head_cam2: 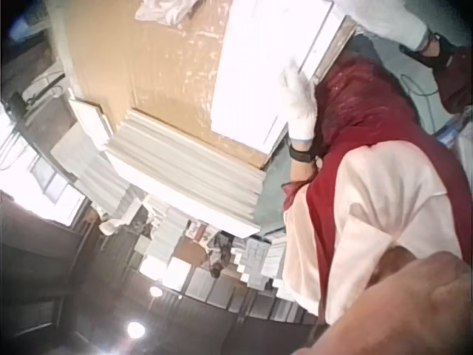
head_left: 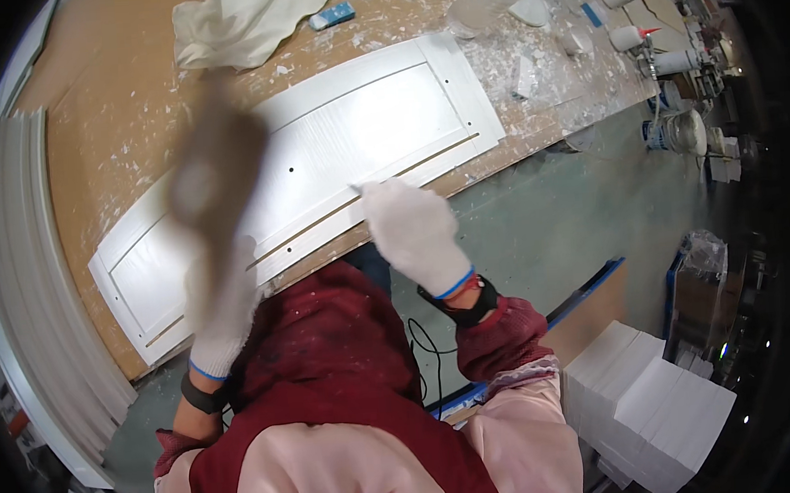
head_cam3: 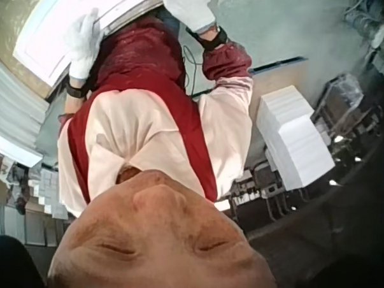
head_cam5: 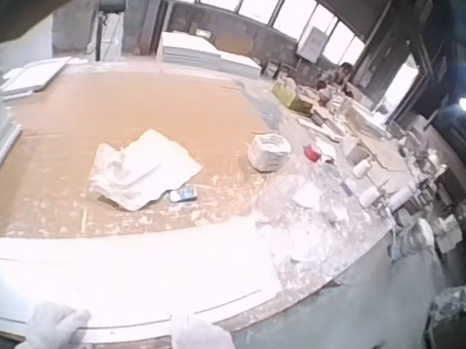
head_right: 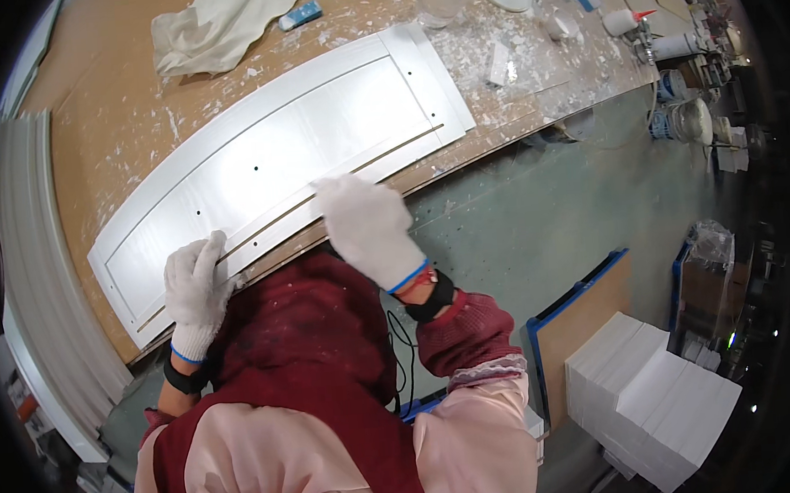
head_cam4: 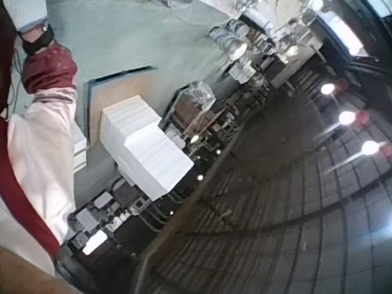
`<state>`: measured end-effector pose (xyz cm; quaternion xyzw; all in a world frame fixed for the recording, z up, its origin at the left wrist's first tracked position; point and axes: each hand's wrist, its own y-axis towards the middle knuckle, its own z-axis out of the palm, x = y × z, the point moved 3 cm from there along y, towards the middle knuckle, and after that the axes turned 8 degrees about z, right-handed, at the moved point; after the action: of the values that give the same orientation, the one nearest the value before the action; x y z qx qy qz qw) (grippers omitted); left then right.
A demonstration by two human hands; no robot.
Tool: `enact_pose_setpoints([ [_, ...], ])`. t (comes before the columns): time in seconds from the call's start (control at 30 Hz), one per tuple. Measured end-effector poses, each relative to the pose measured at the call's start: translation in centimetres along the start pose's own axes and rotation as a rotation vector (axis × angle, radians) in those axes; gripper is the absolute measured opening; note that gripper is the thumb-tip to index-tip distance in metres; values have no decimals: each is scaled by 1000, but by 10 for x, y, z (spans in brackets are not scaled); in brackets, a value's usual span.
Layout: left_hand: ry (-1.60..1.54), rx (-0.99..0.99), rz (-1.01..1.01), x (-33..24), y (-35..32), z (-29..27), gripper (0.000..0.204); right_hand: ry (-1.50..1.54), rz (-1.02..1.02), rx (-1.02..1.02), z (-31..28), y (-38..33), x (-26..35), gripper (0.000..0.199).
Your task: Applying blue sealant to the joints of white cabinet doors and wiping away excess with a cloth.
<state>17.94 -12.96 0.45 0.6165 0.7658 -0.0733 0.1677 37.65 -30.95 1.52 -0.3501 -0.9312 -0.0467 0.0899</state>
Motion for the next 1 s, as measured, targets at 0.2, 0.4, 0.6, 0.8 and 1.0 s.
enact_pose_setpoints([
  [0.2, 128, 24, -11, 6, -10, -9, 77, -275, 575, -36, -29, 1, -142, 22],
  [0.4, 127, 10, -63, 30, -29, -6, 77, -86, -75, -85, -11, -12, 0, 7],
  [0.6, 20, -15, -40, 34, -32, -18, 79, 21, 174, -105, -4, -21, -28, 11],
  [0.8, 74, 56, -51, 24, -21, -21, 75, -63, 382, -315, -43, -35, -91, 20],
  [1.0, -26, 26, 3, -22, 16, -6, 76, -67, 130, 53, -11, -24, -45, 15],
])
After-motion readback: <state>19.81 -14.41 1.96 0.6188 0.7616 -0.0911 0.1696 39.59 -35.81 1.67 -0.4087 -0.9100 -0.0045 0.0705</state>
